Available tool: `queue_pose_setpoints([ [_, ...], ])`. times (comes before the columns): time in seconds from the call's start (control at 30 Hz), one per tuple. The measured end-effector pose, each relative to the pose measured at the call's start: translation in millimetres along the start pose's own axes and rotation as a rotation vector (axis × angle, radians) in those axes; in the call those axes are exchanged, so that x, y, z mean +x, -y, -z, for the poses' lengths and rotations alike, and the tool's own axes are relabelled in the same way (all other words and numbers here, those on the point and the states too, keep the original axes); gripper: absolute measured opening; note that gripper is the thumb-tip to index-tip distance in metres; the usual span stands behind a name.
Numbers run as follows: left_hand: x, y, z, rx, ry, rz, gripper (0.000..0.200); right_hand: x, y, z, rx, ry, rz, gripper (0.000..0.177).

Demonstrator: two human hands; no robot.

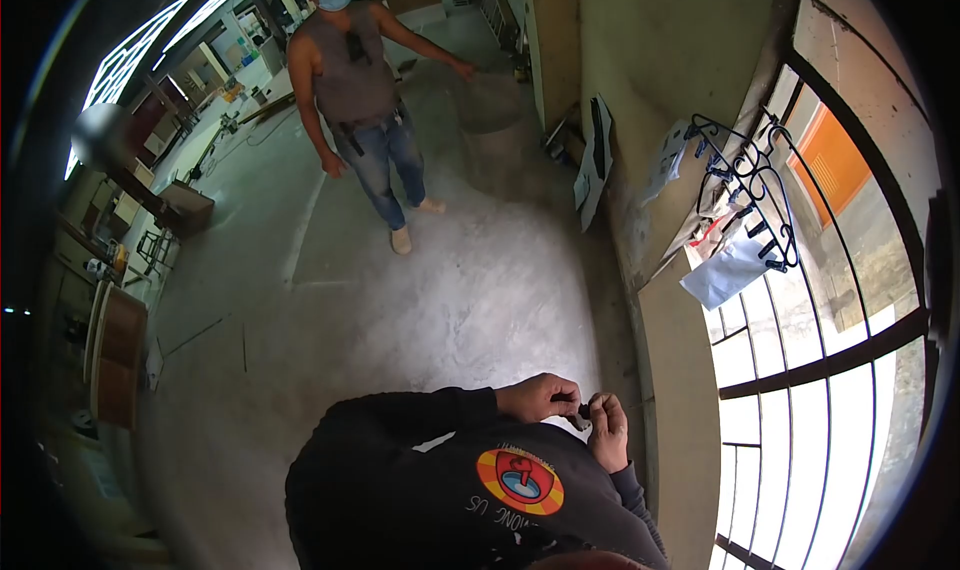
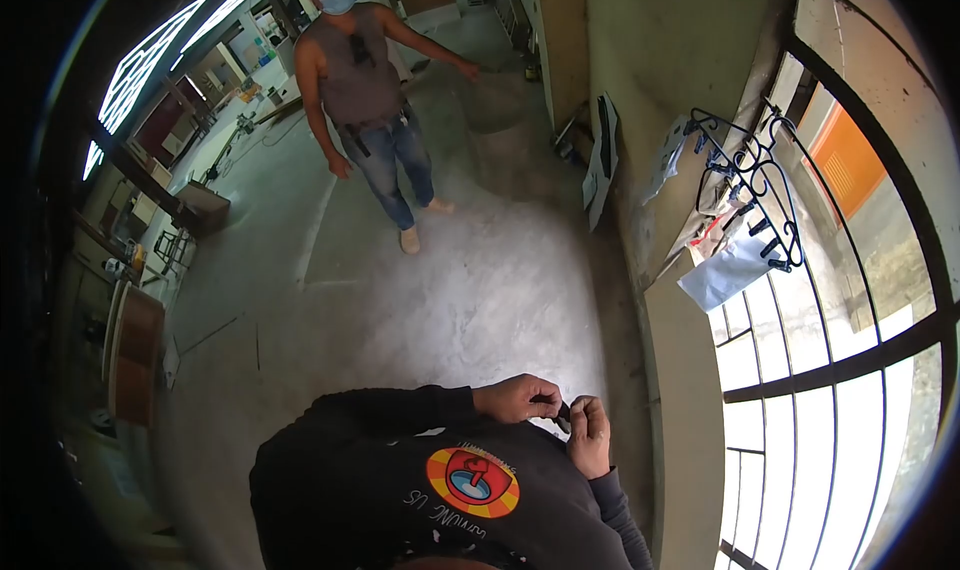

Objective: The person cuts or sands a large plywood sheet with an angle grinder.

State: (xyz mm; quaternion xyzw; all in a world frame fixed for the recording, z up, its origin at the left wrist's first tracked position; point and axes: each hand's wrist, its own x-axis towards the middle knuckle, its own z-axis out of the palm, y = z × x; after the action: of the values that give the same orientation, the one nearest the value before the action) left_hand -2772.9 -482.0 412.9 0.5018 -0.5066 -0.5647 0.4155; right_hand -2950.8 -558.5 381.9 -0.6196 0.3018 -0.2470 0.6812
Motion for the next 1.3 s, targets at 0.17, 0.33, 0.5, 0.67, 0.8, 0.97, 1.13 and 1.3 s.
queue_pose_setpoints([
  [0.17, 4.1, 2.0, -5.1, -0.058, 0.042, 0.003, 0.013, -3.2, 28.6, -1.2, -0.014, 0.011, -0.018, 0.012],
  [0.33, 5.6, 2.8, -11.5, -0.131, 0.037, 0.008, 0.013, -3.1, 35.2, 0.3, 0.152, 0.064, -0.034, 0.013],
  [0.5, 3.3, -2.5, -13.9, -0.248, 0.024, 0.008, 0.012, -0.9, 21.6, 5.9, -0.291, -0.005, 0.096, 0.02],
  [0.67, -5.0, -7.8, -11.2, -0.187, 0.138, 0.196, 0.008, -11.5, 47.6, 3.3, -0.408, 0.043, 0.105, 0.02],
  [0.8, -7.2, -8.3, -18.3, -0.199, 0.189, 0.192, 0.009, -17.4, 32.6, 11.4, -0.311, 0.099, 0.046, 0.023],
  [0.97, -6.5, -6.5, -21.4, -0.247, 0.205, 0.201, 0.013, -27.7, 25.8, 8.7, 0.207, 0.117, -0.168, 0.025],
  [1.13, -4.7, -4.9, -22.4, -0.248, 0.239, 0.212, 0.014, -33.8, 12.7, 11.3, 0.179, 0.077, -0.134, 0.025],
  [1.3, -3.5, -5.4, -22.4, -0.288, 0.288, 0.235, 0.013, -36.8, 7.5, 15.0, 0.093, 0.059, -0.118, 0.023],
])
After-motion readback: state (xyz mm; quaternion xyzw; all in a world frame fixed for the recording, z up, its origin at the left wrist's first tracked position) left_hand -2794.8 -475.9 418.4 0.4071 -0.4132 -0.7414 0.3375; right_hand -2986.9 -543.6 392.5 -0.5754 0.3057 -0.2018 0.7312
